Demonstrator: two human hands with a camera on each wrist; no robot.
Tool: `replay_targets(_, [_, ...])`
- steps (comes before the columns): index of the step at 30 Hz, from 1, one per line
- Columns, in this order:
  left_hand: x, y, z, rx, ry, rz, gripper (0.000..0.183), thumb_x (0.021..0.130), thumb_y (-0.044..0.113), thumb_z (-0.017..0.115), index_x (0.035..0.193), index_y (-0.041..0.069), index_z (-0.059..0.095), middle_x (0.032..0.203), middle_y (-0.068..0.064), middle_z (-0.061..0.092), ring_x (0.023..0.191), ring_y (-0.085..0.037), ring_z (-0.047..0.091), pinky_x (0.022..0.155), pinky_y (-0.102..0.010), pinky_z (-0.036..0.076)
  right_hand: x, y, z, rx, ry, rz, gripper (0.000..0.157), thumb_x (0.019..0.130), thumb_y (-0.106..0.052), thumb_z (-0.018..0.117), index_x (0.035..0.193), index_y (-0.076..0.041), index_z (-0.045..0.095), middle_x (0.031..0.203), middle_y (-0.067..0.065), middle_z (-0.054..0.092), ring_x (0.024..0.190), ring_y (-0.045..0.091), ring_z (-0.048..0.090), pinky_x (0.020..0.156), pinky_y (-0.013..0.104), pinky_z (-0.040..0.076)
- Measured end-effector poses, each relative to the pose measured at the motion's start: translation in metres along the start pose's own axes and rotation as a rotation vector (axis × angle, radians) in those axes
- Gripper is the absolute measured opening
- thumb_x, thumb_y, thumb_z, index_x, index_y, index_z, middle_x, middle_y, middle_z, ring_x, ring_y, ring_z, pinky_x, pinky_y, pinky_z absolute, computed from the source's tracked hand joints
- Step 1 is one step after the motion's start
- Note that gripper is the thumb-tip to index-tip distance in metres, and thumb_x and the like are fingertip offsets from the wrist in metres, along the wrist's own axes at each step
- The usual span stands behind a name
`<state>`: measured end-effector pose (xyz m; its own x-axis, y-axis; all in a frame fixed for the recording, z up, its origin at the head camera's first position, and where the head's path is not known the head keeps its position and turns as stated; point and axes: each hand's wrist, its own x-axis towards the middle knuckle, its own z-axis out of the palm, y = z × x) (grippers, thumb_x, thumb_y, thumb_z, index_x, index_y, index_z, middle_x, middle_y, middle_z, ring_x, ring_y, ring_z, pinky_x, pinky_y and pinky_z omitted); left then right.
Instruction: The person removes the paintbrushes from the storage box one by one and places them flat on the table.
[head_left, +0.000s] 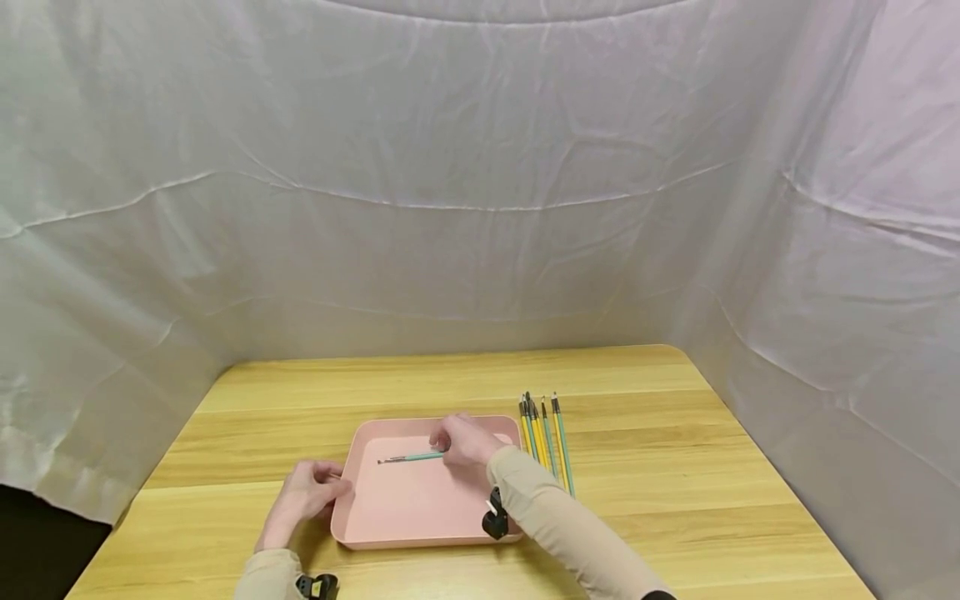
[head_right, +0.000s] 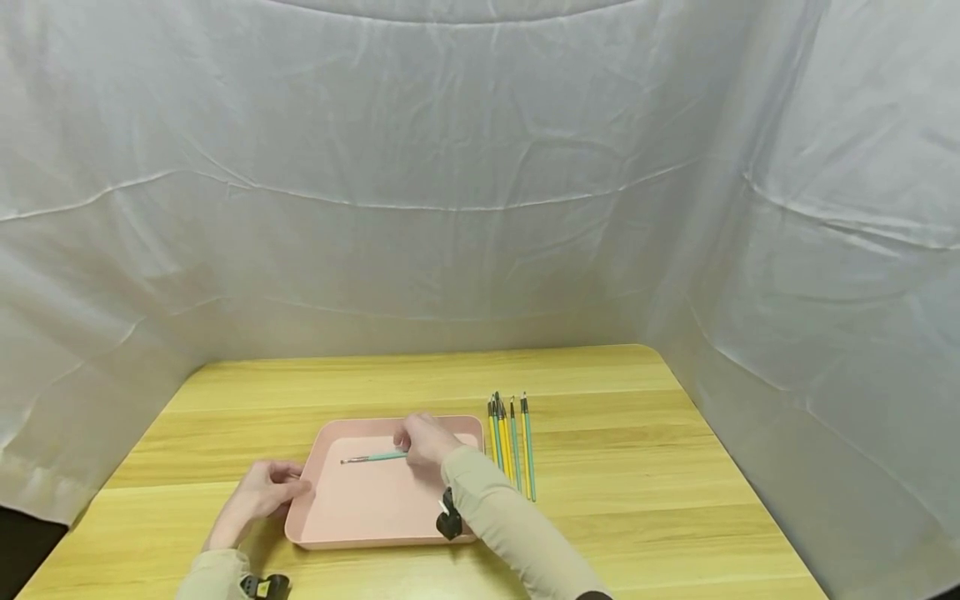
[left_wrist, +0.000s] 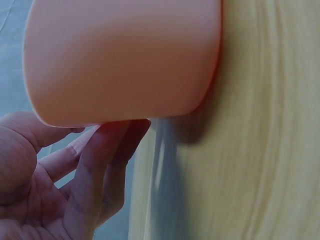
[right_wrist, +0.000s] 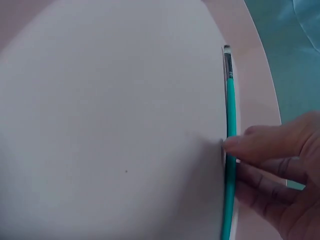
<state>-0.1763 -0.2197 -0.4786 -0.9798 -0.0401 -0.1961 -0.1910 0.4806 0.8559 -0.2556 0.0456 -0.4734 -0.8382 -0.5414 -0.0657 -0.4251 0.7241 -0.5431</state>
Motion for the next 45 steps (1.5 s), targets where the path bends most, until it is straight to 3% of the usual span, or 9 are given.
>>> replay_targets(4, [0.0,0.0,0.0,0.003,0.004,0.002,0.032,0.081,0.0,0.067,0.108,-0.017,0.065,0.086,-0.013,0.072,0.074,-0.017,0.067,0.064,-0.035,0.062,0.001,-0.001,0.001,-0.04,-0.002,-0.001,0.026,0.076,0.015,0.066,0.089,-0.006,0.076,0.081,0.002,0.071,0.07,0.004,0.05,0.065,0.014,0.043])
replay_targets(9, [0.0,0.0,0.001,-0.005,0.003,-0.002,0.033,0.081,-0.001,0.067,0.109,-0.017,0.065,0.087,-0.015,0.072,0.074,-0.017,0.068,0.064,-0.036,0.062,0.003,0.0,0.003,-0.092,-0.004,-0.012,0.032,0.075,0.017,0.06,0.083,-0.009,0.076,0.078,-0.001,0.071,0.068,0.005,0.051,0.063,0.014,0.044])
replay_targets(25, [0.001,0.0,0.002,-0.001,0.004,0.006,0.03,0.082,-0.001,0.067,0.107,-0.017,0.065,0.084,-0.012,0.072,0.074,-0.017,0.068,0.063,-0.035,0.062,-0.001,-0.001,0.0,-0.129,-0.03,-0.058,0.026,0.078,0.011,0.063,0.088,-0.008,0.078,0.088,0.0,0.073,0.075,0.005,0.052,0.071,0.015,0.045])
replay_targets(45, [0.0,0.0,0.001,-0.006,0.009,-0.007,0.032,0.081,-0.001,0.067,0.108,-0.017,0.065,0.086,-0.014,0.071,0.074,-0.016,0.067,0.064,-0.035,0.062,-0.015,-0.002,-0.012,0.001,-0.072,-0.072,0.02,0.083,0.01,0.067,0.091,-0.004,0.077,0.082,0.004,0.072,0.069,0.003,0.052,0.065,0.014,0.048])
